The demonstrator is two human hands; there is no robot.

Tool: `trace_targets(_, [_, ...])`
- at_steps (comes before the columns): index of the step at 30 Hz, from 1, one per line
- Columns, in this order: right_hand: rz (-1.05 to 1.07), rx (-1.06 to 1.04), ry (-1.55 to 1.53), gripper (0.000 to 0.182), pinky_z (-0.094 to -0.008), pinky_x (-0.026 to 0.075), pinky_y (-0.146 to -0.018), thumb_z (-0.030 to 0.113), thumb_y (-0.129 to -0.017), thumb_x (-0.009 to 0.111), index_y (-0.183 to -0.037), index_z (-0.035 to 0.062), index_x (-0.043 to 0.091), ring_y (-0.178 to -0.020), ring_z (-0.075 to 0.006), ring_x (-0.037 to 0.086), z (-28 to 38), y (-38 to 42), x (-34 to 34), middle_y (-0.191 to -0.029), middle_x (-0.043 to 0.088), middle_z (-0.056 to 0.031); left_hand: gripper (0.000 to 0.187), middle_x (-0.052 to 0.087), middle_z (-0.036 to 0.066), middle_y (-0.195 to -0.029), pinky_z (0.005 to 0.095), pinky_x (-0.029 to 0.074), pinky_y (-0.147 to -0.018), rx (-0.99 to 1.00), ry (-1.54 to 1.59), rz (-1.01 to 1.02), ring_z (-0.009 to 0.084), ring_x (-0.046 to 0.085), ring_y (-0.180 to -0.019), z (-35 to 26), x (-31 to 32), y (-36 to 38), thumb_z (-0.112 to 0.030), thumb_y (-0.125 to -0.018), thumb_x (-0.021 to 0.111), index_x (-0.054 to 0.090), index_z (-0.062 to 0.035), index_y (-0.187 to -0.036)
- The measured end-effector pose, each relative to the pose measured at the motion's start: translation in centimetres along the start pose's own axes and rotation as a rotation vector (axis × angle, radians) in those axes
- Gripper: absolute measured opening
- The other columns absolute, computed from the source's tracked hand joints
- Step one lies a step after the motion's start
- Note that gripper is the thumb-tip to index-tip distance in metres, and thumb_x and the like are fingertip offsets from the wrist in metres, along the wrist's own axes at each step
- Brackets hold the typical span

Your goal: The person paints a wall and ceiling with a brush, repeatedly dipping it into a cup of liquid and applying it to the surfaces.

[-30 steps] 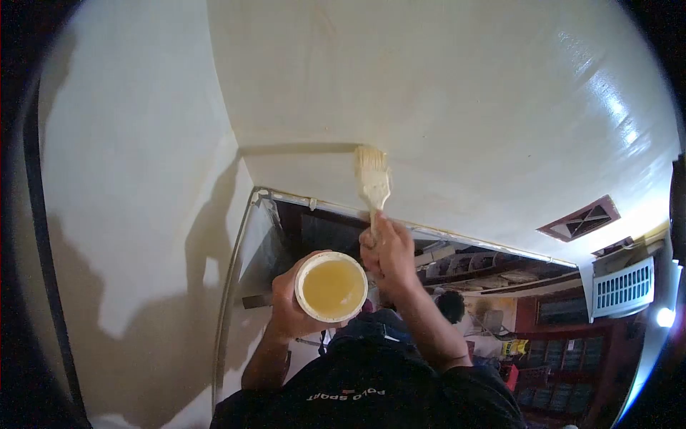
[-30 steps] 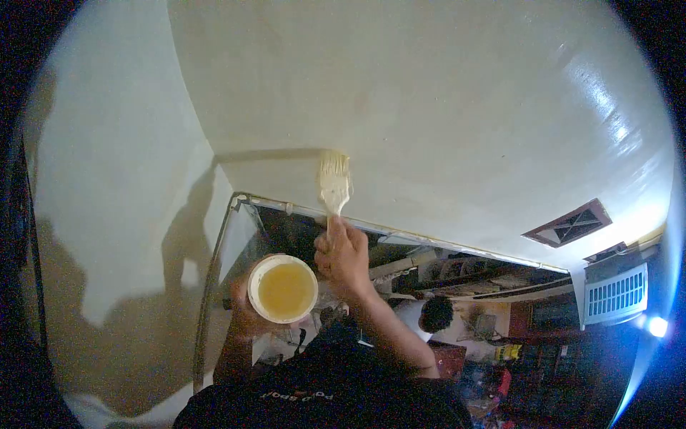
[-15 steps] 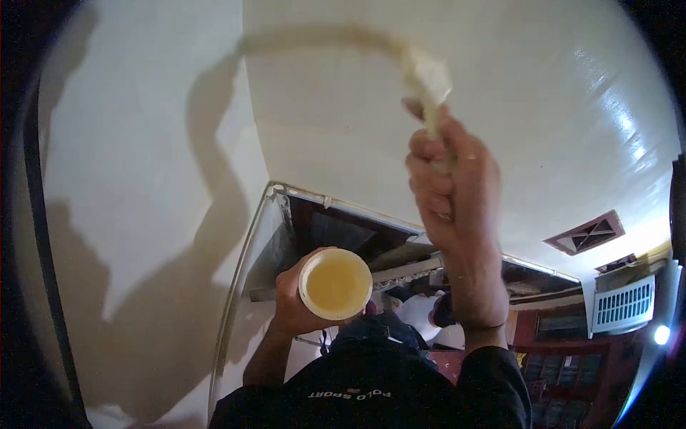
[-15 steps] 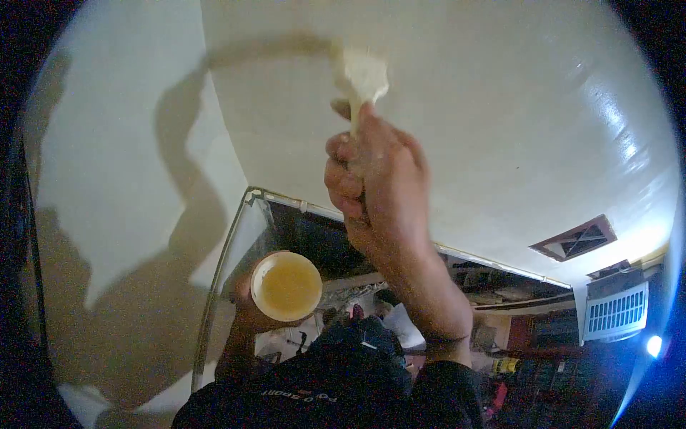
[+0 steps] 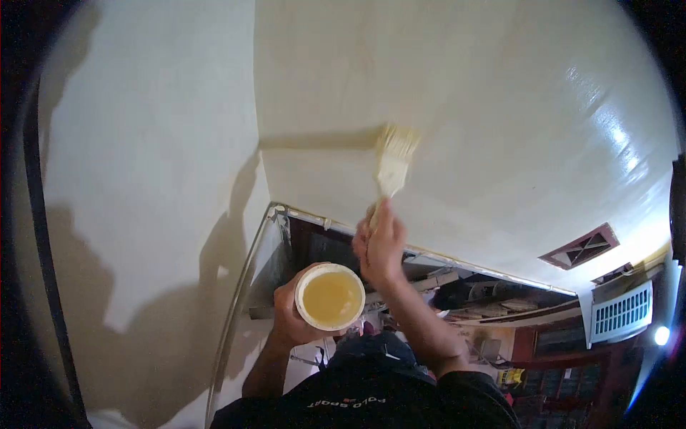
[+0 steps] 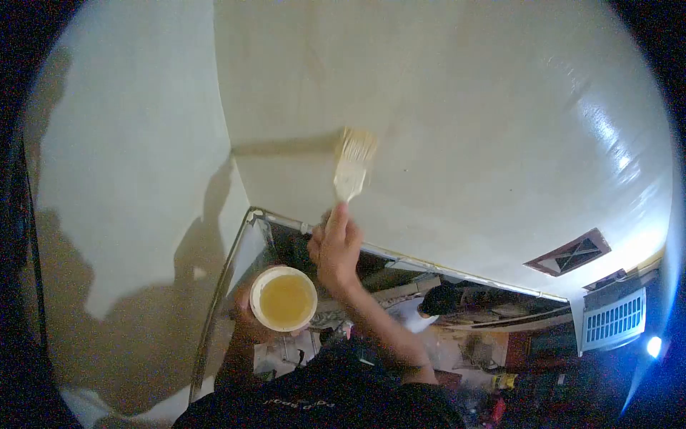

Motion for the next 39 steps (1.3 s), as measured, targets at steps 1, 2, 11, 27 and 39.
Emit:
trace_targets(1, [0.0,0.084,-0.052,0.034,-0.0215,0.022,-0.033,0.039,-0.097,0.039,-0.086,0.0077,0.046,-0.04,-0.0081,0.031,-1.2,0.8,-0.2,-0.056,0.038,0.0016,0.081,0.063,0.015,-0.105,0.0336,0.049,-0.086,0.001,0.011,0.003,0.0204,0.062,-0.094,0.1,-0.2,0.0,-0.023,-0.049,0.091,0.052,0.0056,-0.115])
trace_targets(2, [0.006,0.078,-0.052,0.034,-0.0215,0.022,-0.033,0.039,-0.097,0.039,-0.086,0.0077,0.046,-0.04,-0.0081,0.031,-1.7,1.6,-0.3,-0.056,0.038,0.0016,0.08,0.063,0.015,-0.105,0.0335,0.049,-0.086,0.001,0.023,0.005,0.0204,0.062,-0.094,0.2,-0.3,0.0,-0.022,-0.049,0.09,0.052,0.0055,-0.115])
trace_targets(11, [0.116,0.229,-0.073,0.028,-0.0195,0.023,-0.036,0.022,-0.093,0.044,-0.107,-0.0029,0.044,-0.046,-0.005,0.031,6.7,0.1,3.5,-0.065,0.038,0.0025,0.078,0.063,0.014,-0.104,0.0342,0.049,-0.085,0.014,0.041,-0.077,0.0197,0.063,-0.093,-0.4,-1.9,0.7,-0.021,-0.051,0.09,0.053,0.0041,-0.114])
trace_targets(27, [-0.122,-1.576,2.051,0.013,-0.0394,0.046,-0.051,0.024,-0.092,0.05,-0.096,0.0119,0.055,-0.055,-0.0218,0.06,30.8,7.5,9.8,-0.067,0.056,-0.0075,0.078,0.065,0.013,-0.101,0.034,0.051,-0.084,-0.042,-0.08,-0.195,0.0199,0.064,-0.091,-0.9,-2.3,1.6,-0.021,-0.05,0.09,0.053,0.0009,-0.114])
trace_targets(39, [0.069,-1.101,2.976,0.037,-0.0252,0.049,-0.042,0.002,-0.077,0.056,-0.11,-0.0132,0.053,-0.053,-0.0149,0.059,16.4,4.8,3.9,-0.065,0.056,-0.0108,0.08,0.064,0.015,-0.104,0.0343,0.05,-0.087,0.024,0.049,0.037,0.0213,0.064,-0.094,-0.2,0.4,1.3,-0.025,-0.05,0.09,0.053,0.0015,-0.115])
Point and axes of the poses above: each hand's wrist, its own y-axis away from the middle knuckle, its own x-axis out of the palm, z = x × y, the point moved 5 cm from there along -y, towards the middle knuckle
